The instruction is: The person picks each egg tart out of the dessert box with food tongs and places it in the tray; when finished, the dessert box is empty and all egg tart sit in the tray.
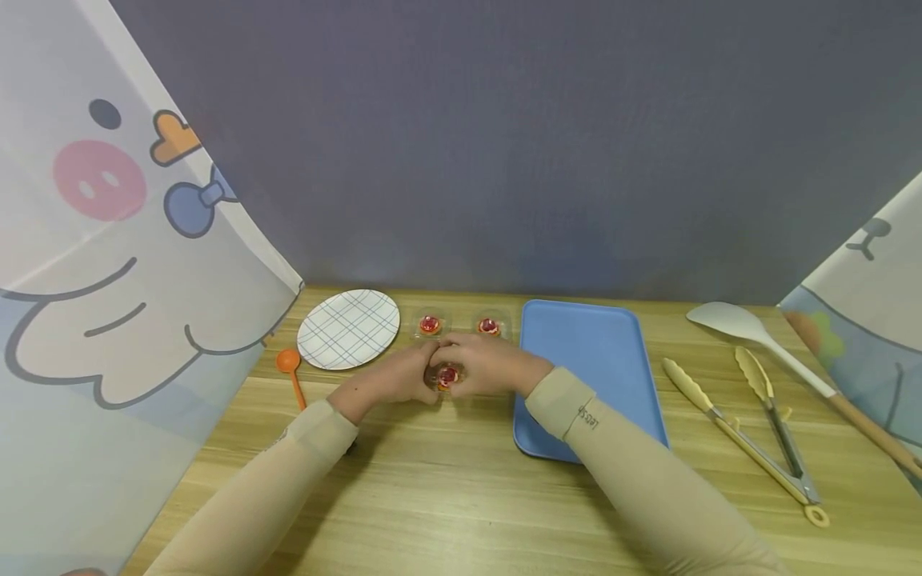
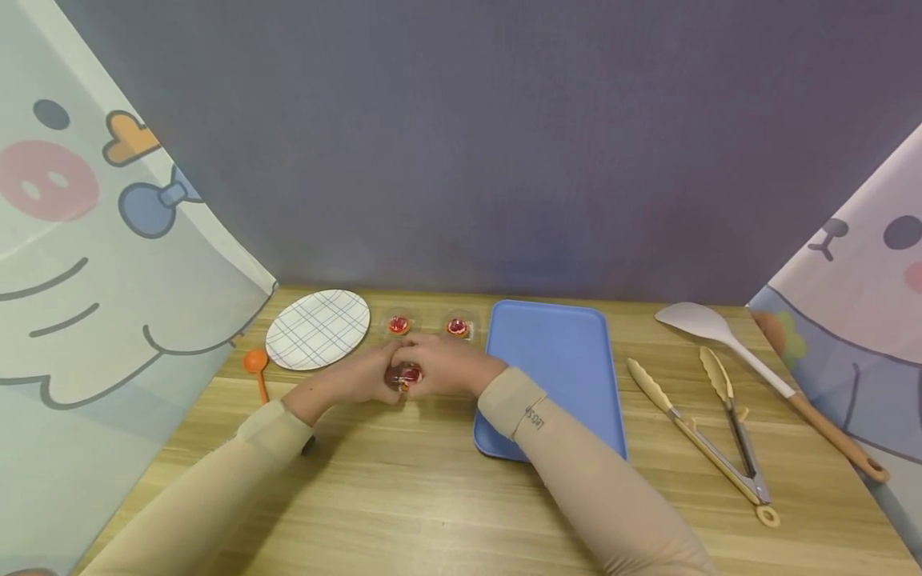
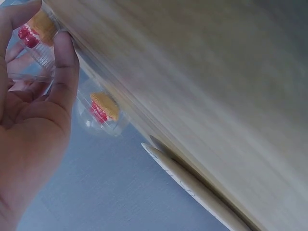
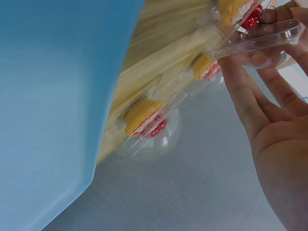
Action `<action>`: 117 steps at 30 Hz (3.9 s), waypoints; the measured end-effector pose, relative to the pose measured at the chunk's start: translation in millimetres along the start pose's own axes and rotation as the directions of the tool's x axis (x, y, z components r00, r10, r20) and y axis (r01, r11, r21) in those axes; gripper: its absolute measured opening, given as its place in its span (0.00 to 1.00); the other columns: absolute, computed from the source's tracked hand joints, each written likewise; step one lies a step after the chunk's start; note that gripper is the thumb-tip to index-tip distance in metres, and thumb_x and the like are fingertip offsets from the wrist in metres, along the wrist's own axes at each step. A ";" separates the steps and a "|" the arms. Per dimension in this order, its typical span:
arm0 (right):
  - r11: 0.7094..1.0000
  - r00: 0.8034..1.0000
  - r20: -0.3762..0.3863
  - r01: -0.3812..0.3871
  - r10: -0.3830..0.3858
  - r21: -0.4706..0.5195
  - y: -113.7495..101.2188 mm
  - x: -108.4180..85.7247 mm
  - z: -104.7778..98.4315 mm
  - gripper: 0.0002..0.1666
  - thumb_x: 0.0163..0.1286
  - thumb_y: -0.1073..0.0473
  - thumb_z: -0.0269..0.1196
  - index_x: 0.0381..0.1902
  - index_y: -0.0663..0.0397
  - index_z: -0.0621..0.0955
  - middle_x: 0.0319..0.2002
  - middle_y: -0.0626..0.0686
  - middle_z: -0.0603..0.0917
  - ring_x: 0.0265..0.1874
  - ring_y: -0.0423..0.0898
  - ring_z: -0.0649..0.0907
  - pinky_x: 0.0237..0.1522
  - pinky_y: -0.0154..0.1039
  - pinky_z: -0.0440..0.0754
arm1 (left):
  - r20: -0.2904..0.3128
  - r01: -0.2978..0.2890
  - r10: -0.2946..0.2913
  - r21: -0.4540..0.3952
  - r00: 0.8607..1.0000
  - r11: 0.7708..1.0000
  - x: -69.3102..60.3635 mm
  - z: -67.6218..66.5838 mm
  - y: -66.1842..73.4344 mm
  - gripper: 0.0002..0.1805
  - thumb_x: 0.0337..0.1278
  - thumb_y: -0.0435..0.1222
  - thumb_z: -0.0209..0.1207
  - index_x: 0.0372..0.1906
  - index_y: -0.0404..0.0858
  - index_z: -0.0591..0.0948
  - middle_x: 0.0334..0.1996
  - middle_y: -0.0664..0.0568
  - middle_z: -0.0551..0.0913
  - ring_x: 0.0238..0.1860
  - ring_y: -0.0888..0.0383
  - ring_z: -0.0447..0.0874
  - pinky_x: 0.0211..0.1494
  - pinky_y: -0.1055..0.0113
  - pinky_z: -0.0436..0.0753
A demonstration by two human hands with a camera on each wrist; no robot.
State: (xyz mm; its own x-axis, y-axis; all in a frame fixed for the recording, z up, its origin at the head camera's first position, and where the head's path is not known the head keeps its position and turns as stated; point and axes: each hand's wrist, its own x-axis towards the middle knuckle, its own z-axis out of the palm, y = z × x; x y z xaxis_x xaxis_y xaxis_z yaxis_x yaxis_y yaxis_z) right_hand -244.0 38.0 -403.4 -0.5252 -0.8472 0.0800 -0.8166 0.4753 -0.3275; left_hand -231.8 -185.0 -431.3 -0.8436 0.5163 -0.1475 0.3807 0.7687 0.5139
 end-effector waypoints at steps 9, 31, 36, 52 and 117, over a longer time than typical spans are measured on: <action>0.996 1.000 -0.001 0.000 0.000 0.087 9.6 -1.9 -3.6 0.24 0.71 0.53 0.68 0.65 0.41 0.85 0.67 0.46 0.82 0.61 0.43 0.84 0.64 0.43 0.85 | 0.011 -0.003 0.003 0.010 1.000 1.000 0.3 -0.6 0.4 0.31 0.47 0.35 0.73 0.58 0.40 0.74 0.35 0.54 0.80 0.33 0.61 0.77 0.37 0.66 0.78; 0.916 0.990 -0.004 -0.130 0.142 0.380 30.5 -26.4 -11.9 0.28 0.72 0.55 0.64 0.68 0.35 0.82 0.66 0.47 0.81 0.61 0.49 0.85 0.63 0.46 0.87 | 0.018 -0.004 0.004 -0.021 1.000 1.000 1.8 1.7 -1.8 0.35 0.49 0.36 0.75 0.64 0.36 0.76 0.38 0.54 0.83 0.38 0.61 0.80 0.44 0.66 0.83; 0.859 0.985 -0.037 -0.128 0.168 0.495 28.4 -36.8 -17.0 0.27 0.74 0.56 0.65 0.69 0.40 0.82 0.67 0.47 0.79 0.61 0.49 0.86 0.62 0.44 0.88 | 0.023 -0.003 0.005 -0.056 1.000 0.998 1.7 0.4 -1.9 0.35 0.49 0.36 0.75 0.64 0.34 0.76 0.37 0.53 0.83 0.38 0.60 0.80 0.45 0.65 0.82; 0.436 0.913 0.034 -0.227 0.406 0.871 -13.7 -62.8 -11.6 0.34 0.79 0.54 0.64 0.80 0.33 0.72 0.70 0.61 0.75 0.59 0.65 0.88 0.58 0.58 0.90 | 0.040 0.014 -0.013 -0.032 0.999 0.999 3.4 -1.7 -2.4 0.43 0.49 0.42 0.79 0.69 0.31 0.75 0.37 0.54 0.84 0.37 0.61 0.81 0.49 0.62 0.82; -0.075 0.806 0.331 -0.339 0.490 0.938 -103.1 -75.3 52.3 0.48 0.81 0.46 0.58 0.82 0.68 0.51 0.77 0.77 0.62 0.51 0.62 0.88 0.43 0.57 0.94 | 0.047 0.038 -0.037 -0.032 0.998 0.999 -0.4 -4.2 -0.9 0.40 0.50 0.46 0.80 0.66 0.37 0.76 0.41 0.54 0.82 0.40 0.60 0.80 0.49 0.63 0.82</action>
State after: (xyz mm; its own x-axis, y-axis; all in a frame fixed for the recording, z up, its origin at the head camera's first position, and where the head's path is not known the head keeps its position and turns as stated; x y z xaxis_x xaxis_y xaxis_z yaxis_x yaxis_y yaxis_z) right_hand -107.8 40.4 -424.9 -0.7447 -0.5284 -0.4077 0.4641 0.0289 -0.8853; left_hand -233.3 -187.4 -428.1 -0.8381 0.5052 -0.2059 0.3359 0.7753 0.5348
